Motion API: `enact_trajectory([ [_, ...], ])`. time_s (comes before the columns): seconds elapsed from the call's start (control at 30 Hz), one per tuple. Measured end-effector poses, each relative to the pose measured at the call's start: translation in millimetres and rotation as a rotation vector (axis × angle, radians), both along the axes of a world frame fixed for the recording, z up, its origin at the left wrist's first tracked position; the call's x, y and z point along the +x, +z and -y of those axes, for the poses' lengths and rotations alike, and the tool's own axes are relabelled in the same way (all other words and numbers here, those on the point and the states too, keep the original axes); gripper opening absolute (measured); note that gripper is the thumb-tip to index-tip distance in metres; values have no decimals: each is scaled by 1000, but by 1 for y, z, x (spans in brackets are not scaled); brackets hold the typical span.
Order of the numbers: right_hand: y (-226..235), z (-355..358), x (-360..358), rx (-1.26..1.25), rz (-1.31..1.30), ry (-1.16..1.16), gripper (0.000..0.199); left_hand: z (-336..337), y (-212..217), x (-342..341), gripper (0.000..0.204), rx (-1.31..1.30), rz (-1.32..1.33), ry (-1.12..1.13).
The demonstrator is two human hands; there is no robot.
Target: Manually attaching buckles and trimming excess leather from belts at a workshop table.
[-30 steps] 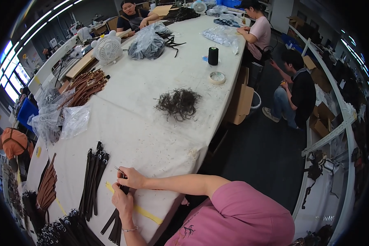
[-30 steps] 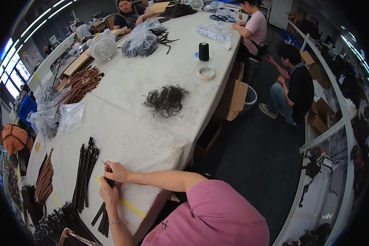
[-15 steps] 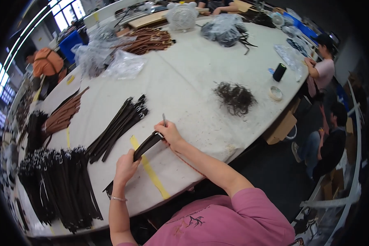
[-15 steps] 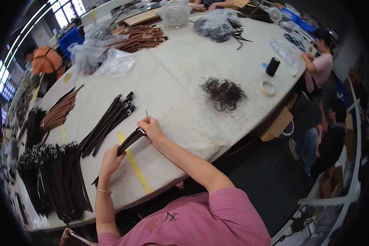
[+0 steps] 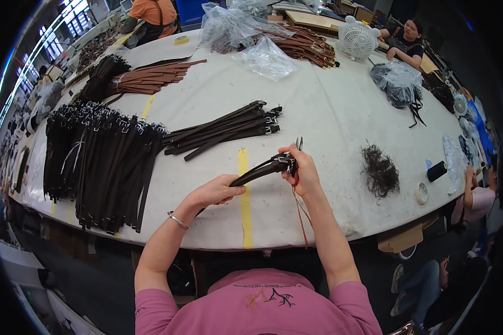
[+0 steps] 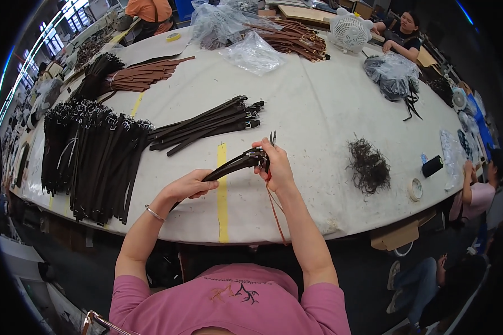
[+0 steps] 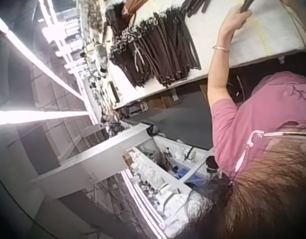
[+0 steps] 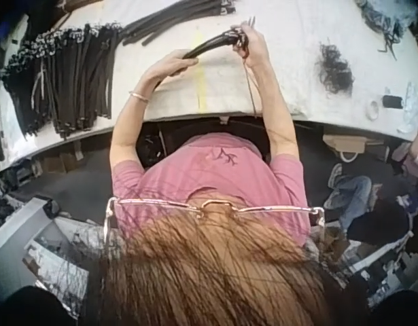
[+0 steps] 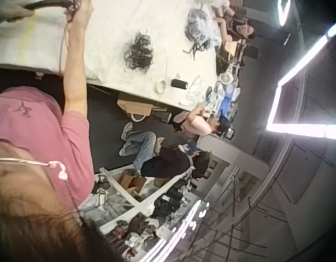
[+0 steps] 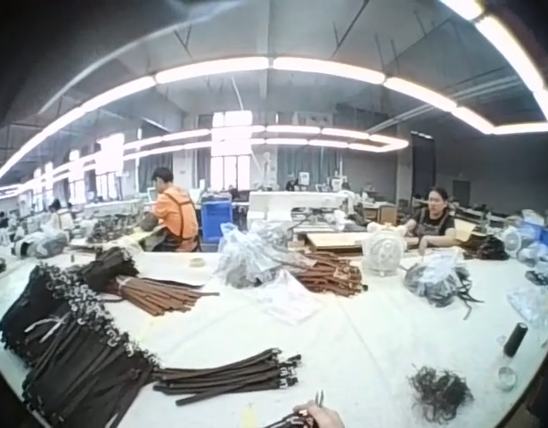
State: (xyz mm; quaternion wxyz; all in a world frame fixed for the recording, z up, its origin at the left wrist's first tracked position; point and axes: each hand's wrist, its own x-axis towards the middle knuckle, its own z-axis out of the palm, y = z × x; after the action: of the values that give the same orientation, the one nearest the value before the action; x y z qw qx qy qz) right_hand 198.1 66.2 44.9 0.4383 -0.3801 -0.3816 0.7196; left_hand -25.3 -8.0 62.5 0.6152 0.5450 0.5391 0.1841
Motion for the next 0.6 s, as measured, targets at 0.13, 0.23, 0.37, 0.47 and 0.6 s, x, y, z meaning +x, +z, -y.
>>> enact_trajectory([
  [0.13, 4, -2, 9, -14, -48, -10, 30, 0, -2, -2, 26, -47, 64, -2],
  [0.23, 7, -6, 16, -46, -89, -61, 26, -1, -1, -4, 26, -77, 93, 7],
  [0.37, 3, -13, 22, -14, -121, -90, 24, 5, 8, -12, 25, -97, 105, 36],
  [0.47, -14, -17, 41, 79, 99, -206, 23, 3, 10, -15, 25, -25, 87, 102],
  [0.6, -49, -16, 54, 14, 220, -260, 21, 6, 22, -38, 26, 127, -14, 216],
])
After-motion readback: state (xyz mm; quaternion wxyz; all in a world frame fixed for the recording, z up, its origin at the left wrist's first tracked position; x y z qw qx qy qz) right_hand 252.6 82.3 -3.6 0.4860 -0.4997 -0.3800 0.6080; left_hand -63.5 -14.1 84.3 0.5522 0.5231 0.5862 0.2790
